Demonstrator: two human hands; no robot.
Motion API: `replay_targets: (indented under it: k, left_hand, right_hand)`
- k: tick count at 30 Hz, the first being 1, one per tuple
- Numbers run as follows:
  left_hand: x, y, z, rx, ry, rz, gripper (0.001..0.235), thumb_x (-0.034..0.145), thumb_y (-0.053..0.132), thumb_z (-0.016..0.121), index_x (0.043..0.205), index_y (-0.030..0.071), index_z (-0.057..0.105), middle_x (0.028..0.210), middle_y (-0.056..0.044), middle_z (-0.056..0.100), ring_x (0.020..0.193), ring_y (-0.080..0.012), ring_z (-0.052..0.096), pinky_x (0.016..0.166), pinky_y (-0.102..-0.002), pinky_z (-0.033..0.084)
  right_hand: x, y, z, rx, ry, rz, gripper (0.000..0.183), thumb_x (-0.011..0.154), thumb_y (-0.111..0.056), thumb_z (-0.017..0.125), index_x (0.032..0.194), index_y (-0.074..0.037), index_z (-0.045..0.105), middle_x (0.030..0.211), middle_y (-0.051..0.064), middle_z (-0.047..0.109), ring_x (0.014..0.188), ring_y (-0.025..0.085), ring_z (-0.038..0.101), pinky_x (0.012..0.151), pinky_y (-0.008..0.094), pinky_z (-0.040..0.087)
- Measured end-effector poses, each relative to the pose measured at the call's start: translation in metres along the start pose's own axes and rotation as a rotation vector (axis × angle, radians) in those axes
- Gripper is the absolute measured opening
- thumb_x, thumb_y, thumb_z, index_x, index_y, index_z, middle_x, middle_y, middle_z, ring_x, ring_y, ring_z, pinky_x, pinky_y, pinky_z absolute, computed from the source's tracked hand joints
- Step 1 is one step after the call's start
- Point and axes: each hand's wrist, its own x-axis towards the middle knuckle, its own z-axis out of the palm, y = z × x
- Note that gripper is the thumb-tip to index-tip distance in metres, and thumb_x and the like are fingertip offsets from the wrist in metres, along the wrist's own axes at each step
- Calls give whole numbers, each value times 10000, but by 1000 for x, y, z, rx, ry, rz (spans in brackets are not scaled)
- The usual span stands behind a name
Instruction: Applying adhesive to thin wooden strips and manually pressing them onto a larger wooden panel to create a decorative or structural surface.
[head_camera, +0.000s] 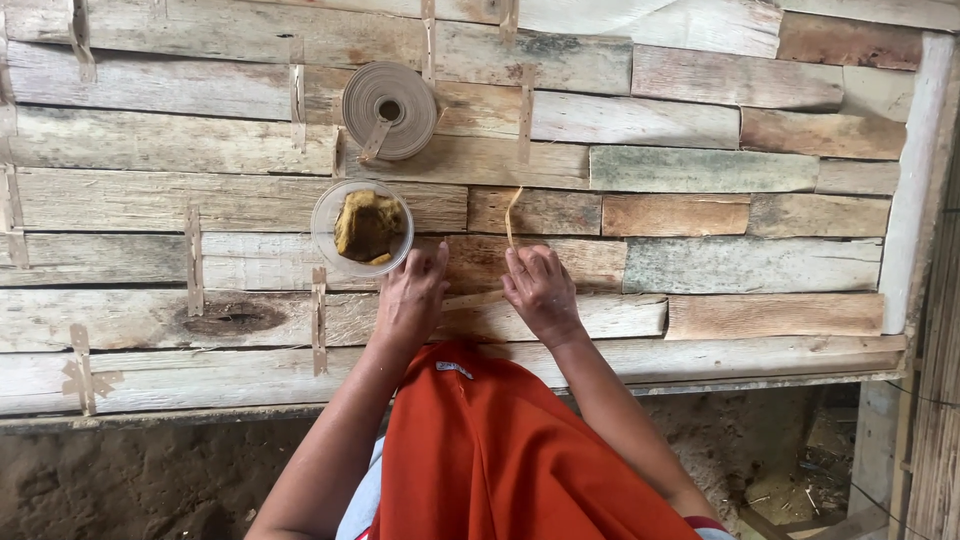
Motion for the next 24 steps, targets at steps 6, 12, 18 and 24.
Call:
replay_targets:
  k: [6,12,18,24]
  left_hand:
    - [1,10,-18,-54,-70,-49,697,912,167,699,1555,269,451,1038,-99,528,946,-390,642,786,-622,598]
    - [6,12,-19,-15,-81,-35,609,857,281,739,1440,233,567,1096,-77,509,967,-434,647,740,-622,604]
    - [8,20,-21,-18,-65,-71,622,833,317,764,1421,208,591,1107,-106,525,974,-452,641,748,-623,590]
    - [9,35,-13,-66,6,-123,623,819,166,766,1411,97,586,1121,-158,530,959,-439,617,691,-556,611]
  right_hand:
    - [-7,5,9,5,-16,-13,422,805,-235,751,1188,-60,717,1077,94,626,1041,310,640,836,405,580]
    - [-16,2,9,14,-22,151,385,824,-269,786,1163,-92,742,1091,45,620,1069,258,633,811,335,587]
    - [-42,24,-9,56,35,684,312,897,-11,731,1209,-13,724,1057,119,597,963,312,638,786,396,577]
    - [-59,47,-15,-31,96,885,492,741,-13,801,1226,-58,730,1108,120,557,985,347,593,844,482,507]
